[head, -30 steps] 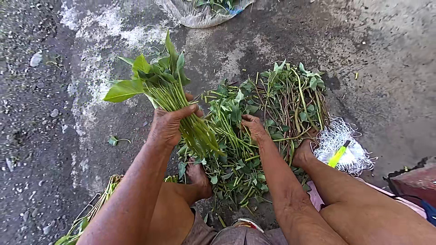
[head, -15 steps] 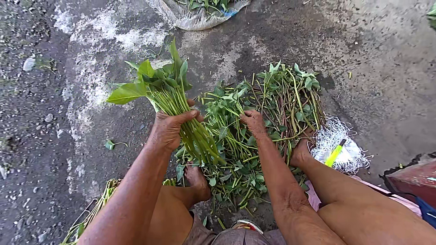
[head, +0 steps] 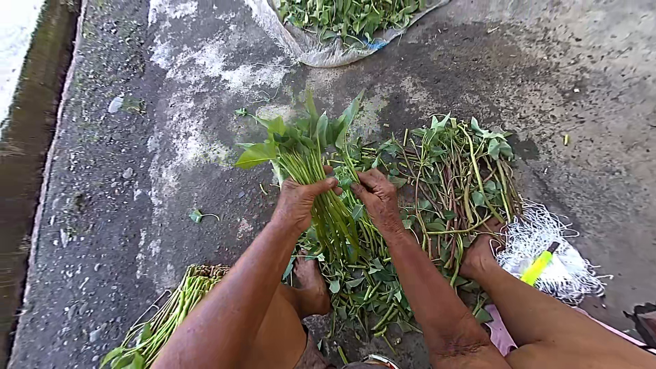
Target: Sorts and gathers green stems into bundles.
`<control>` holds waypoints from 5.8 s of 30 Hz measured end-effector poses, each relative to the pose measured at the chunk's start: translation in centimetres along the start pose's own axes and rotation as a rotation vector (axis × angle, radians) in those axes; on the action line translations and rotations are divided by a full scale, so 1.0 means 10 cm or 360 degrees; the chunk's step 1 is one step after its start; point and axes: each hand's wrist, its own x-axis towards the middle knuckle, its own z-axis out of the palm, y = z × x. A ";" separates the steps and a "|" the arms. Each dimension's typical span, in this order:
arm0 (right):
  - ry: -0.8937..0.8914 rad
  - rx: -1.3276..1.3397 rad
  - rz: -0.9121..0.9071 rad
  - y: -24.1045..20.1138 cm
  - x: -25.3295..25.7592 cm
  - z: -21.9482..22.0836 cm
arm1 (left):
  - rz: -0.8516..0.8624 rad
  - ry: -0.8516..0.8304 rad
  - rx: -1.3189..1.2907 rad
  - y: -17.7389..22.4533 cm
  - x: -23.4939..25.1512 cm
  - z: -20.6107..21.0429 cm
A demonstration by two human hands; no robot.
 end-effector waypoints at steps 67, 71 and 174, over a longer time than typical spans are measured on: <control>-0.0209 0.0192 0.0956 1.33 -0.19 -0.44 | 0.0125 0.0035 0.0082 0.07 0.04 -0.17; -0.0152 0.0448 0.0747 1.00 -0.04 -0.43 | 0.0105 0.0152 0.0013 0.07 0.07 -0.15; -0.0313 0.0437 -0.0045 0.00 -0.11 0.09 | 0.0023 0.0640 -0.0101 0.11 0.08 -0.17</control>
